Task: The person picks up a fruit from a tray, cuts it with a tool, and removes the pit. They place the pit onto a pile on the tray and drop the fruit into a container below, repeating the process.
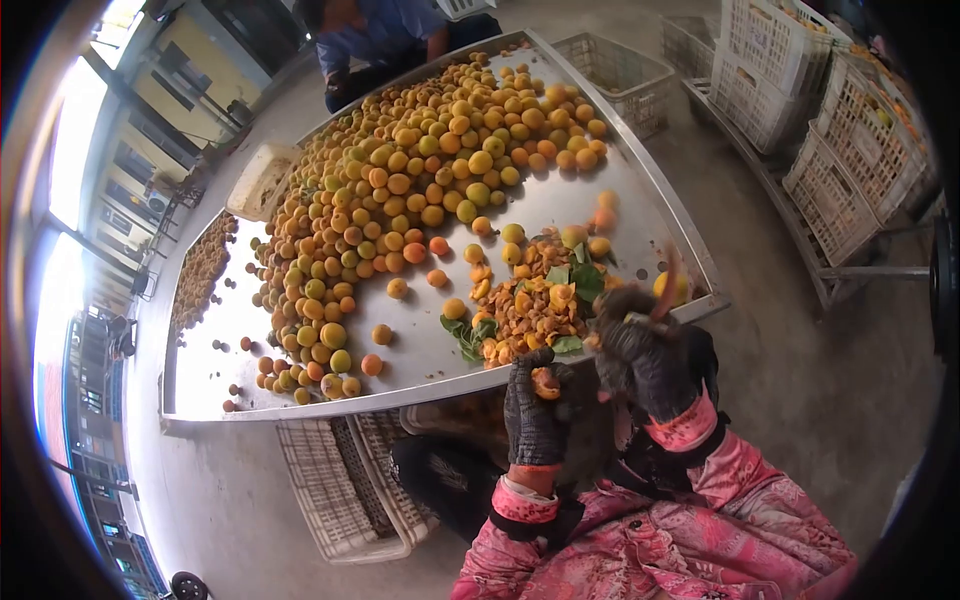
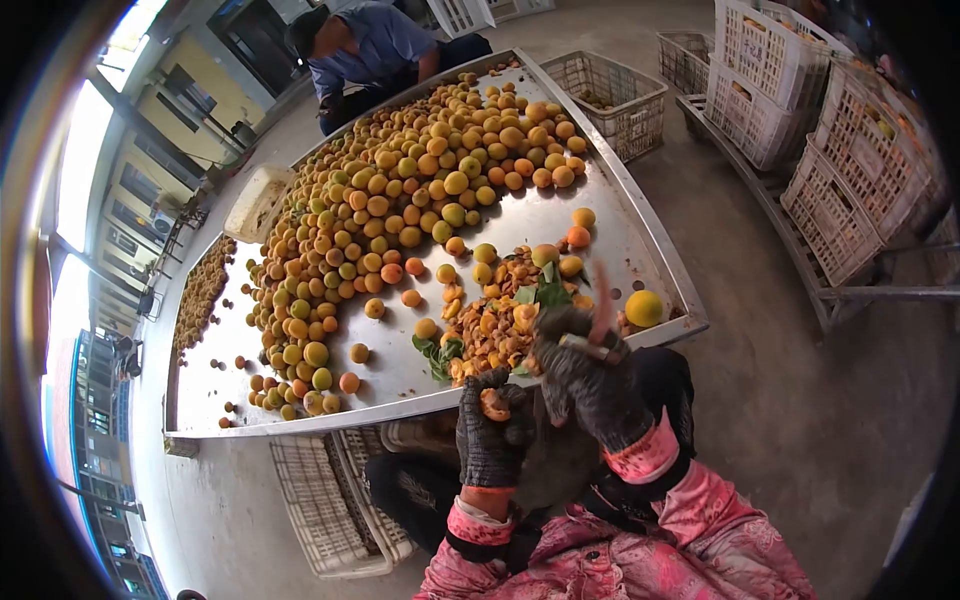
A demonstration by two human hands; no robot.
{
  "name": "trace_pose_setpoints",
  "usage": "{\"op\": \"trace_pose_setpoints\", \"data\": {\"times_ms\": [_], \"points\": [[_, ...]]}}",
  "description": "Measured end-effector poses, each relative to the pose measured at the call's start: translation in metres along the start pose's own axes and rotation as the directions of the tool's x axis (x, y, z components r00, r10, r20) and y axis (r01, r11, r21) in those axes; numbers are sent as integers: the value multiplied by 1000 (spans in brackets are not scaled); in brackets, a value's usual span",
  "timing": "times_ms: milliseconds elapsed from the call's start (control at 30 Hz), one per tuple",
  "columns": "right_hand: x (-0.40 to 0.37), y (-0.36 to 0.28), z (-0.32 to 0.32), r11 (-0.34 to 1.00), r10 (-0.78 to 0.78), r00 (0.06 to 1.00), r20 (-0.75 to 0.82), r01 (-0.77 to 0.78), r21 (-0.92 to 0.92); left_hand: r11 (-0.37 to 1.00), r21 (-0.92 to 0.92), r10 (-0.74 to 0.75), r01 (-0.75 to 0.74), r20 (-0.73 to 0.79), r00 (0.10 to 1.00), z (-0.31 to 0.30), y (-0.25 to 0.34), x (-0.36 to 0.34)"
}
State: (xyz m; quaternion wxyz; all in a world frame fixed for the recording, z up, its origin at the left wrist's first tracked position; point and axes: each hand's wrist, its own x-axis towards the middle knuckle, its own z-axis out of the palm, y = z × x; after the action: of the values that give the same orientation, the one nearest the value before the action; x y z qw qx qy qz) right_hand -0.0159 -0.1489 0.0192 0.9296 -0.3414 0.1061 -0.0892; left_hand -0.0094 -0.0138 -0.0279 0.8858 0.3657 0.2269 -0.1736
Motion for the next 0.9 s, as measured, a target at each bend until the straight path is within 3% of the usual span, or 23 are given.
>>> {"op": "trace_pose_setpoints", "data": {"times_ms": [67,100,167,200,233,267,333,367,400,433,467,533,567,633,667,700,733,767,833,867,900], "points": [[-3,-2,-6,859,177,974,139,-84,-504,995,58,81,-80,-16,997,-7,-3,5],[-4,0,-9,720,199,956,216,8,-694,992,83,93,-92,-9,996,-12,-3,8],[-9,10,-12,746,227,933,281,19,-666,988,106,109,-108,3,994,-18,-4,10],[-10,15,-14,770,255,905,341,24,-638,851,431,290,-302,94,952,-6,1,-1],[-10,17,-16,731,224,888,402,119,-671,575,678,418,-458,238,877,0,4,-7],[-8,20,-17,731,225,887,404,120,-671,575,677,420,-459,238,876,-10,-1,-1],[-4,25,-20,642,146,791,594,381,-665,920,262,272,-292,110,956,-32,-13,16],[-3,26,-21,640,144,791,595,384,-665,920,261,272,-293,113,956,-35,-14,16],[-2,26,-22,688,165,814,557,310,-656,450,663,515,-598,355,781,-32,-8,11],[-2,26,-22,731,189,834,518,233,-642,-235,723,507,-650,662,552,-30,-4,9],[-1,25,-24,729,188,834,518,235,-643,-234,721,507,-652,663,551,-33,-4,10],[1,22,-27,556,294,839,457,239,-796,-405,693,456,-597,719,525,-37,-4,13],[1,23,-30,554,292,840,457,241,-797,-404,691,456,-600,720,523,-37,-3,12],[1,27,-35,536,213,839,500,327,-778,-248,774,418,-582,628,656,-27,2,1],[2,26,-35,535,212,838,503,331,-778,-249,773,421,-583,629,654,-28,0,4],[2,24,-34,446,181,822,539,421,-790,346,760,379,-550,422,823,-30,-3,7],[3,22,-34,349,154,802,577,502,-791,818,487,192,-306,270,943,-31,-5,9],[4,24,-37,347,154,801,579,504,-791,818,485,194,-308,271,943,-32,-5,9],[5,33,-45,359,55,789,612,556,-750,778,615,28,-126,166,986,-26,3,1],[6,34,-45,358,58,786,615,559,-748,780,613,32,-128,165,986,-26,4,3],[6,35,-45,429,111,833,541,451,-783,876,483,-57,-14,132,990,-26,4,4]]}}
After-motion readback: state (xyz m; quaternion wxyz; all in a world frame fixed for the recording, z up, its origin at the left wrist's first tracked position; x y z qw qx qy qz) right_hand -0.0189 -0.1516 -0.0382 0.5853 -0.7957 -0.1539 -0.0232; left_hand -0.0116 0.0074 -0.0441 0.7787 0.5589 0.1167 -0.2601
